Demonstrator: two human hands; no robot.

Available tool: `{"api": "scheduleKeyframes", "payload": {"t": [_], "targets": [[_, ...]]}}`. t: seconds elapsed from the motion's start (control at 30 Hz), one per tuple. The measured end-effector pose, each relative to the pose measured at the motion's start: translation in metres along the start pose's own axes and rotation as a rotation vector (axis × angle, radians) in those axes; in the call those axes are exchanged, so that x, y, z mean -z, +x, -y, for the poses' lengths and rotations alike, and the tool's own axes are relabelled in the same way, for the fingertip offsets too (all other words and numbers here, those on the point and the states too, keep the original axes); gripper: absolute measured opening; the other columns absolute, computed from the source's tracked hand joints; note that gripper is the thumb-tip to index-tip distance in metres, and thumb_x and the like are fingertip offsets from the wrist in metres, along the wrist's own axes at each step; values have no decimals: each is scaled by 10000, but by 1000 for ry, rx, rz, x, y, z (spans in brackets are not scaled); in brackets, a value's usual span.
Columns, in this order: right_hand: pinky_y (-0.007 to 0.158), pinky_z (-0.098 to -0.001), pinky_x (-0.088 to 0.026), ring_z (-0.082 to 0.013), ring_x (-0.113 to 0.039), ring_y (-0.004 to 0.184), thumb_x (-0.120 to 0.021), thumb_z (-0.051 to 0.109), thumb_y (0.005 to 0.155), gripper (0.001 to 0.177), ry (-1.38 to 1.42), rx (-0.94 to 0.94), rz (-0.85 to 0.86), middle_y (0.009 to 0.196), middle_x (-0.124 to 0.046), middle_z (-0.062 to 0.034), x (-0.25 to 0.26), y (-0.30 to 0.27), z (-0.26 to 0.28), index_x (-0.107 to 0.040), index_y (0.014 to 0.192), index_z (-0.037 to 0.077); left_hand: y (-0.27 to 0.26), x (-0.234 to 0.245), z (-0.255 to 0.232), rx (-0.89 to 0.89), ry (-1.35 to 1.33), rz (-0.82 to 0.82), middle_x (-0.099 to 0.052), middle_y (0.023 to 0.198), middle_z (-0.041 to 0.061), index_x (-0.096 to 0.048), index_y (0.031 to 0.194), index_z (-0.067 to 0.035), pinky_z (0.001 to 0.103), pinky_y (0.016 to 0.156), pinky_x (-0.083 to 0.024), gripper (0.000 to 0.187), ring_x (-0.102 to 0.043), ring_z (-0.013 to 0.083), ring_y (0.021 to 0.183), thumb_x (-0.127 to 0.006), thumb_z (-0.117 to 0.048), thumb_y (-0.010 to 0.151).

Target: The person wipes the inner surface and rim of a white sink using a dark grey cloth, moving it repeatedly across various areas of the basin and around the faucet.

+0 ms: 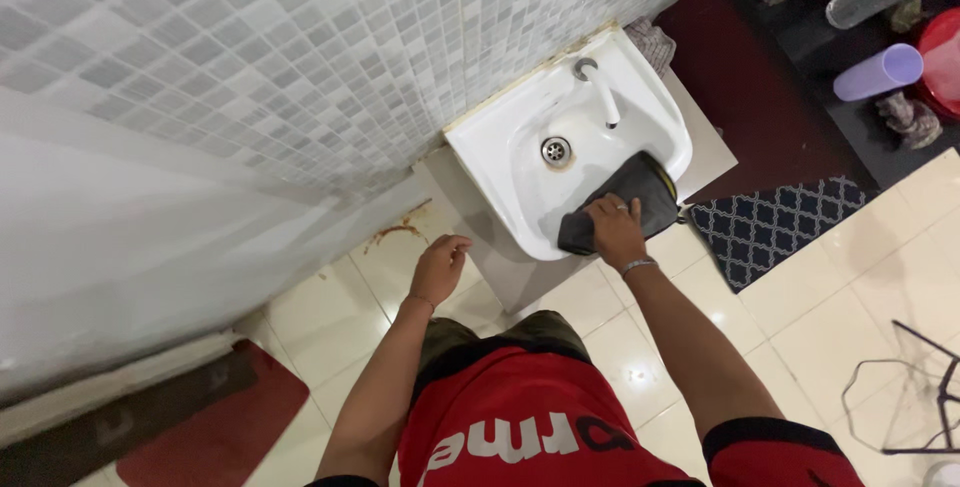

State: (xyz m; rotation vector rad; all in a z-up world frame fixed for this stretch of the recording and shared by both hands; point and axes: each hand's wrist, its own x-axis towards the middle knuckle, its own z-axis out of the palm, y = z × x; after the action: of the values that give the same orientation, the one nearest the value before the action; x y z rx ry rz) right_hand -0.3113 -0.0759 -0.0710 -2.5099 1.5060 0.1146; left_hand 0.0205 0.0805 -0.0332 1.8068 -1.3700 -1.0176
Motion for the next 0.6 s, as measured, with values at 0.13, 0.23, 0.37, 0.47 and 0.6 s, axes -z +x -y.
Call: {"api": "scheduleKeyframes", "payload": {"t": [0.13, 0.23, 0.37, 0.47, 0.6], "targets": [[1203, -642, -283, -319, -596, 1244, -503, 2, 909, 358, 263, -50, -40, 1214, -696, -83, -6, -12, 55, -679, 1176, 161, 4, 32, 0, -94, 13, 68, -720, 1123, 111, -703, 1118, -70, 375, 831, -564, 187, -707, 281, 942, -567, -103, 993], [1149, -639, -306, -393, -595, 1188, -537, 13, 886, 370, 434, -83, -168, 1228, -677, -166, -18, -15, 102, -620, 1240, 75, 2, 60, 5, -133, 2, 103, -718, 1090, 108, -697, 1133, -71, 367, 827, -566, 190, -705, 269, 940, -575, -103, 991], [1168, -574, -386, -412, -547, 1297, -528, 34, 958, 398, 637, -314, -289, 1300, -662, -151, -27, -20, 165, -608, 1336, 129, -3, 99, 33, -192, -2, 101, -728, 1080, 101, -701, 1132, -76, 360, 836, -568, 196, -713, 252, 934, -584, -97, 976], [1164, -637, -275, -407, -432, 1441, -526, 7, 936, 436, 629, -238, -338, 1439, -598, -128, -23, -15, 201, -592, 1350, 127, -9, 116, 53, -187, 6, 88, -735, 1057, 104, -705, 1131, -74, 362, 839, -567, 205, -717, 251, 908, -588, -84, 963], [1171, -682, -189, -406, -333, 1491, -509, 13, 964, 463, 671, -292, -326, 1555, -495, -104, -15, 5, 232, -567, 1406, 140, -9, 127, 62, -242, 0, 127, -733, 1051, 124, -704, 1118, -53, 363, 830, -571, 196, -722, 256, 905, -592, -57, 957]]}}
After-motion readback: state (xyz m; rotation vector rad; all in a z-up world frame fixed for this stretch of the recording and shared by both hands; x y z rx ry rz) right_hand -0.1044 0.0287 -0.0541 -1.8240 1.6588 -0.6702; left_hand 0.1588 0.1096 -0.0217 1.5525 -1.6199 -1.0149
